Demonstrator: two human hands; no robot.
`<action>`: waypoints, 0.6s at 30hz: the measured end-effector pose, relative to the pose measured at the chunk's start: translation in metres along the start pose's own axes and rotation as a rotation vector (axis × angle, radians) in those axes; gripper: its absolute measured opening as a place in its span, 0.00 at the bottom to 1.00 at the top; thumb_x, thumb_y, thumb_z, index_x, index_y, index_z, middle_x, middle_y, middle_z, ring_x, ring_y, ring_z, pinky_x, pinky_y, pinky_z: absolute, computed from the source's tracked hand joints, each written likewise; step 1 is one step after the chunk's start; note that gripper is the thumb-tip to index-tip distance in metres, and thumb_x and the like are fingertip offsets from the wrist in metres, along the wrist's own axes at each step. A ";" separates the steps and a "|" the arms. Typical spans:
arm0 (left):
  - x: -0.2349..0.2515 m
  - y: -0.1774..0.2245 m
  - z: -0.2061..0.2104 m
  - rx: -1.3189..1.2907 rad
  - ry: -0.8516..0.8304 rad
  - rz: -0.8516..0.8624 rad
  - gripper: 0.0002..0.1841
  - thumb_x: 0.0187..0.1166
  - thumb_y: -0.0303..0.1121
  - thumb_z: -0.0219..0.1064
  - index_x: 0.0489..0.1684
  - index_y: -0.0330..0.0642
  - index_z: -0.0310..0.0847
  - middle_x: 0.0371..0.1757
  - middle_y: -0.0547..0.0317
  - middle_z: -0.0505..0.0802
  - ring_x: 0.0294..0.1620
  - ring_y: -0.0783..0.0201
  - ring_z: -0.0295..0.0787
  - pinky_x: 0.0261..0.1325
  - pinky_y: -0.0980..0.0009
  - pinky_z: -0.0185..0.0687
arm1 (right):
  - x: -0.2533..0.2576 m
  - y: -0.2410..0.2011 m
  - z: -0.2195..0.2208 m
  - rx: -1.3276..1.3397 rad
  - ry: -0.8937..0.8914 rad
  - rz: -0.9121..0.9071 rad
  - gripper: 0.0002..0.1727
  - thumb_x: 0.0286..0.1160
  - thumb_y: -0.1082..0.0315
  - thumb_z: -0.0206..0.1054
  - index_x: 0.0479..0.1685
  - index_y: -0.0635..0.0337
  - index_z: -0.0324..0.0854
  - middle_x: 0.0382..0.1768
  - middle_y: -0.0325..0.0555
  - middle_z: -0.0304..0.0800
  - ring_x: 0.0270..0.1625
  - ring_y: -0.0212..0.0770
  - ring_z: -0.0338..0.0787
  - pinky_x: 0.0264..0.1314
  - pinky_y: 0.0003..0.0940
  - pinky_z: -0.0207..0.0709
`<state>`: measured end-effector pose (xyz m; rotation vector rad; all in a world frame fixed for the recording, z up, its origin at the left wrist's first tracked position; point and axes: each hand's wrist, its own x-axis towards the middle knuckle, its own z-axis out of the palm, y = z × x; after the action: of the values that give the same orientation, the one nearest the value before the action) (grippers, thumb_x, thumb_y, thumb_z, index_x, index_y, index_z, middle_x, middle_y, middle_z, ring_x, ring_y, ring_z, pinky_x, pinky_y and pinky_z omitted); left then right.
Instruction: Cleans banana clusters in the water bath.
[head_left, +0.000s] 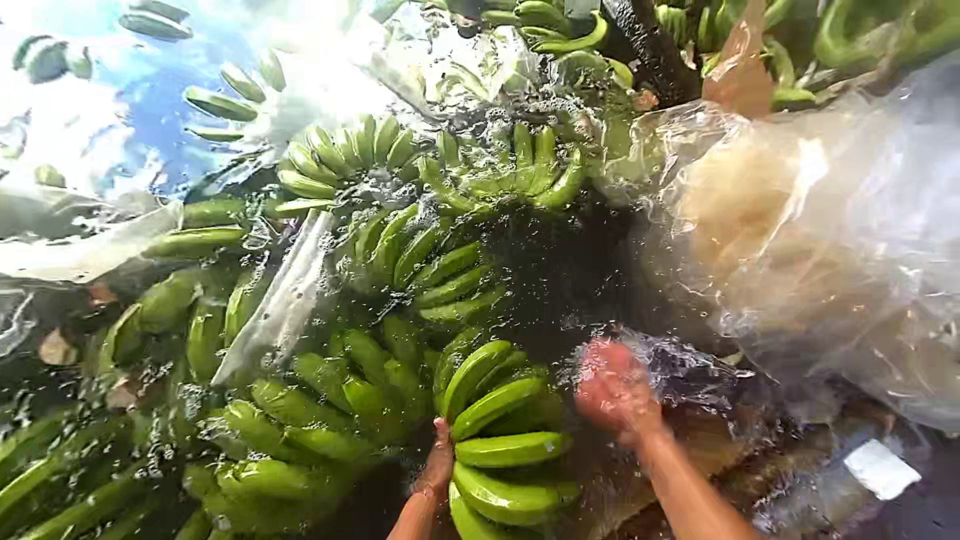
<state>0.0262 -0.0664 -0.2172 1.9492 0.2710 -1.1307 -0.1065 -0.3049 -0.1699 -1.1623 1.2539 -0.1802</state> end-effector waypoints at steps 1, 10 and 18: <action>0.000 0.003 0.003 -0.006 0.005 0.006 0.38 0.95 0.53 0.24 0.90 0.31 0.55 0.88 0.33 0.67 0.90 0.48 0.61 0.90 0.51 0.53 | -0.015 -0.001 0.007 -0.103 -0.124 -0.079 0.30 0.77 0.72 0.67 0.78 0.76 0.68 0.66 0.62 0.86 0.65 0.44 0.89 0.69 0.40 0.85; -0.001 -0.010 0.004 -0.018 -0.048 0.122 0.36 0.95 0.50 0.26 0.89 0.29 0.52 0.87 0.34 0.69 0.88 0.57 0.65 0.89 0.61 0.58 | -0.013 -0.004 0.028 -0.636 -0.273 -0.142 0.36 0.58 0.71 0.76 0.72 0.75 0.73 0.73 0.73 0.75 0.75 0.62 0.78 0.79 0.51 0.73; -0.005 -0.014 0.005 -0.262 -0.054 0.039 0.37 0.93 0.57 0.23 0.89 0.41 0.57 0.82 0.49 0.77 0.79 0.68 0.74 0.80 0.67 0.71 | 0.039 0.007 0.009 -0.825 -0.123 0.002 0.24 0.80 0.73 0.62 0.74 0.72 0.77 0.73 0.72 0.79 0.77 0.64 0.79 0.83 0.56 0.68</action>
<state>0.0128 -0.0612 -0.2225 1.6841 0.3334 -1.0641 -0.0880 -0.3223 -0.2011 -1.8358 1.2470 0.4506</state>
